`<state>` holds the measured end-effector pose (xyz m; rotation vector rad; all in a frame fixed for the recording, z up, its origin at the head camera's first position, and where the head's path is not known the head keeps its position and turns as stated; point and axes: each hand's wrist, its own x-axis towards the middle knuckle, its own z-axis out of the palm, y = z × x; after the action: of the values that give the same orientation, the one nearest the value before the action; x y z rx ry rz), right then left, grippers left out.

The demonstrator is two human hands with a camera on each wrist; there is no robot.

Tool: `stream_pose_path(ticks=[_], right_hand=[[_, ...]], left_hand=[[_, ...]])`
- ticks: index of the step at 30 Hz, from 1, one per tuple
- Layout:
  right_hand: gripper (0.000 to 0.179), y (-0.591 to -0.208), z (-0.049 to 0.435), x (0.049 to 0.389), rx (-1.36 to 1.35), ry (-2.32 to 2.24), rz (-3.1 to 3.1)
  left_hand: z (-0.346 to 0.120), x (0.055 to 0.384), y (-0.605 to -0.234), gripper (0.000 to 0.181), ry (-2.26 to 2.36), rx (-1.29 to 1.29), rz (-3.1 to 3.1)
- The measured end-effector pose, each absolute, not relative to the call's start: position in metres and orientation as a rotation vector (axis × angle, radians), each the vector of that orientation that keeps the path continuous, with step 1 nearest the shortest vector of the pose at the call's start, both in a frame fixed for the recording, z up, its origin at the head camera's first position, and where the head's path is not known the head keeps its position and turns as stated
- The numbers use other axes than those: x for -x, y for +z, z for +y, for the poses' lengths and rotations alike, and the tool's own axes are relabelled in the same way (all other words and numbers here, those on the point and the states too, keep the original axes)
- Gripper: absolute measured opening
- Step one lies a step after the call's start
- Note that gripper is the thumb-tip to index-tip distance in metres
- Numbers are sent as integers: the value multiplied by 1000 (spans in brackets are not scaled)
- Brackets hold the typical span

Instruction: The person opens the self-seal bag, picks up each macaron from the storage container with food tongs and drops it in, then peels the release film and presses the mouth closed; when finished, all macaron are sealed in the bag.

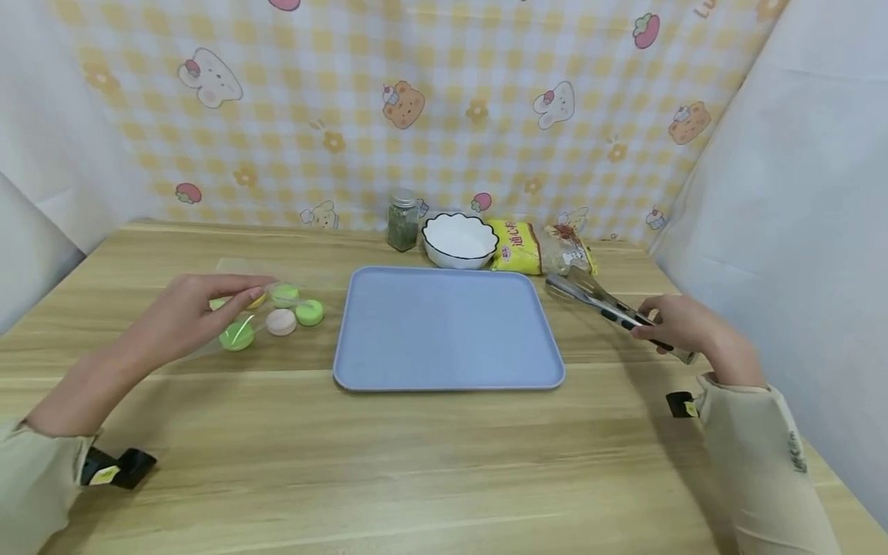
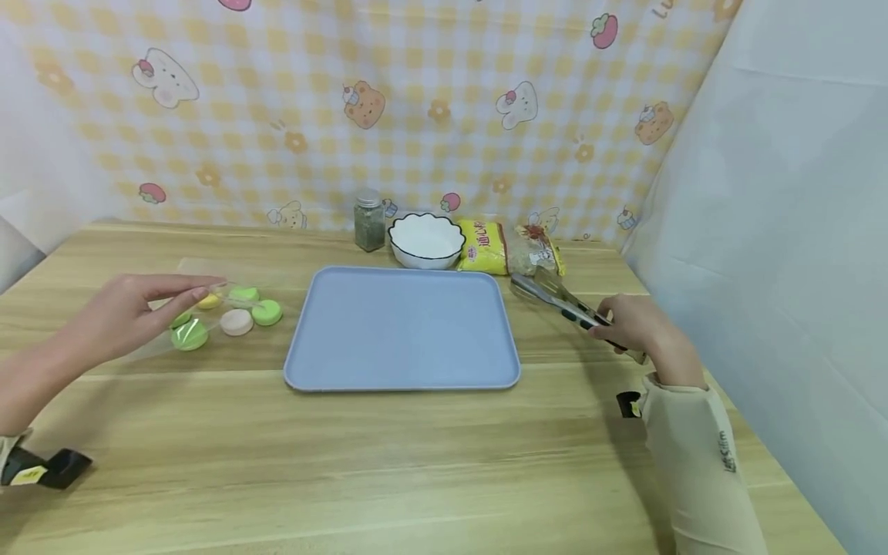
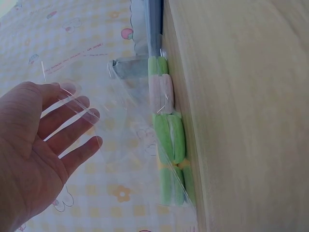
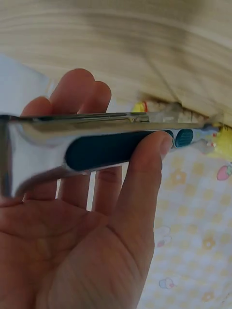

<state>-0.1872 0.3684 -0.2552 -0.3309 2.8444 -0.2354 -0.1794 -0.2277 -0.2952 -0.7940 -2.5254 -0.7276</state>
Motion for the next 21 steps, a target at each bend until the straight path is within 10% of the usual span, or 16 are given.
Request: stream_pose_path(ticks=[21], right_hand=[[51, -276, 387, 198, 395, -194, 2875]], left_hand=[[-228, 177, -290, 24, -746, 804, -2571]])
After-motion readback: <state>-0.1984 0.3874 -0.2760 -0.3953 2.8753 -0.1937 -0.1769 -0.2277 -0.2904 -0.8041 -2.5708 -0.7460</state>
